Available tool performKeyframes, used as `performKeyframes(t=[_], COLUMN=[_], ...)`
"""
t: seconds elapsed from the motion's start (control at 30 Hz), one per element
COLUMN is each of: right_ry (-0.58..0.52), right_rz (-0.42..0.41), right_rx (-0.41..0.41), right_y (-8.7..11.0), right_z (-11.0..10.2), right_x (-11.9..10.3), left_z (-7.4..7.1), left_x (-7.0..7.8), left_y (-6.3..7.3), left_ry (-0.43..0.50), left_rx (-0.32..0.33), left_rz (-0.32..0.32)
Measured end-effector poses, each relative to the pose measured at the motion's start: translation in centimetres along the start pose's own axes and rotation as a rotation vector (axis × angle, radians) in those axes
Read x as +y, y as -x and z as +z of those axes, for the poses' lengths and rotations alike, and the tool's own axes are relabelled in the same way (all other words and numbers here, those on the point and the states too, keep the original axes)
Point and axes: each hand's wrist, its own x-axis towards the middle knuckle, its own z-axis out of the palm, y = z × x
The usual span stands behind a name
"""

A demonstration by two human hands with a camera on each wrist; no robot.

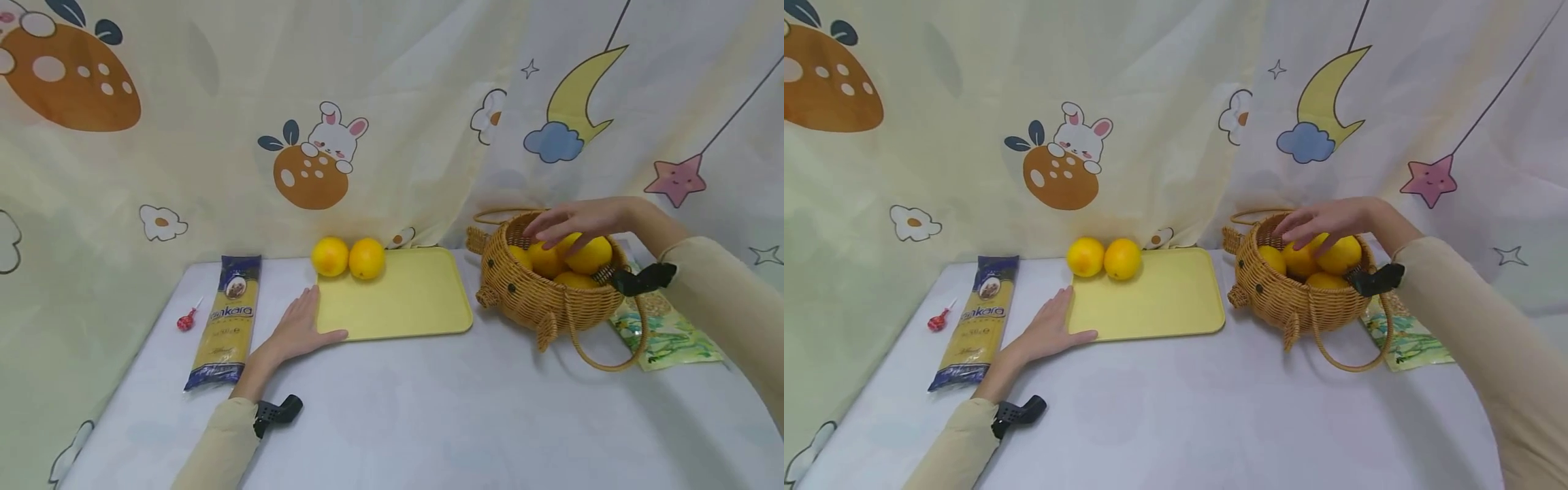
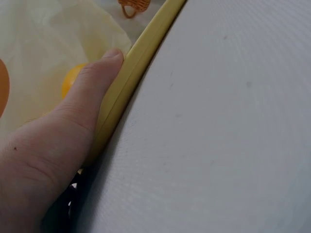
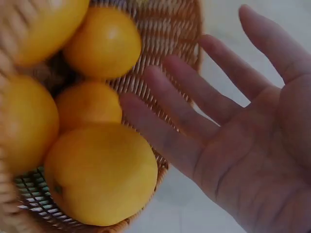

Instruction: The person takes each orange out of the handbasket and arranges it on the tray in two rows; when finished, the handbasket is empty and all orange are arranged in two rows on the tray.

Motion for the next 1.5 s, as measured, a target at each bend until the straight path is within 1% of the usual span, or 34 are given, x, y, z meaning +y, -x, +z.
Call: performKeyframes(t=[0.07,0.13,0.3,0.5,0.67,0.77,0.83,1.0,1.13,1.23,1.33,1.5], right_ry=[0.008,0.002,0.012,-0.033,-0.028,-0.041,-0.066,-0.043,0.003,0.008,-0.009,-0.012], right_rz=[0.032,0.045,0.082,0.098,0.133,0.149,0.159,0.172,0.159,0.163,0.184,0.184], right_rx=[-0.044,-0.084,-0.139,-0.202,-0.185,-0.157,-0.16,-0.163,-0.108,-0.105,-0.131,-0.14], right_y=[-1.0,-1.9,-3.9,-5.9,-5.8,-5.7,-5.9,-6.8,-7.7,-8.5,-9.1,-9.3], right_z=[-0.9,-1.4,-1.5,-1.7,-2.5,-3.0,-3.0,-1.9,-1.2,-0.7,-0.4,-0.1], right_x=[0.3,0.5,0.5,0.3,0.4,0.8,1.3,2.3,2.7,2.9,3.2,3.3], left_z=[0.1,0.3,0.7,0.2,0.2,0.1,0.0,0.0,0.0,0.0,0.0,0.0], left_x=[0.0,0.0,0.1,0.0,0.0,-0.1,-0.1,-0.1,0.0,0.0,0.1,0.3], left_y=[-0.1,-0.1,-0.1,0.0,0.0,0.0,0.1,0.1,0.0,0.0,-0.1,0.0], left_ry=[0.001,-0.007,-0.008,-0.008,-0.021,-0.02,-0.019,-0.009,-0.018,-0.026,-0.015,-0.012], left_rx=[-0.006,-0.012,-0.018,-0.003,-0.002,0.002,0.007,0.001,-0.003,0.002,0.003,0.001], left_rz=[-0.002,-0.006,-0.01,-0.018,-0.01,-0.01,-0.015,-0.014,-0.02,-0.023,-0.017,-0.018])
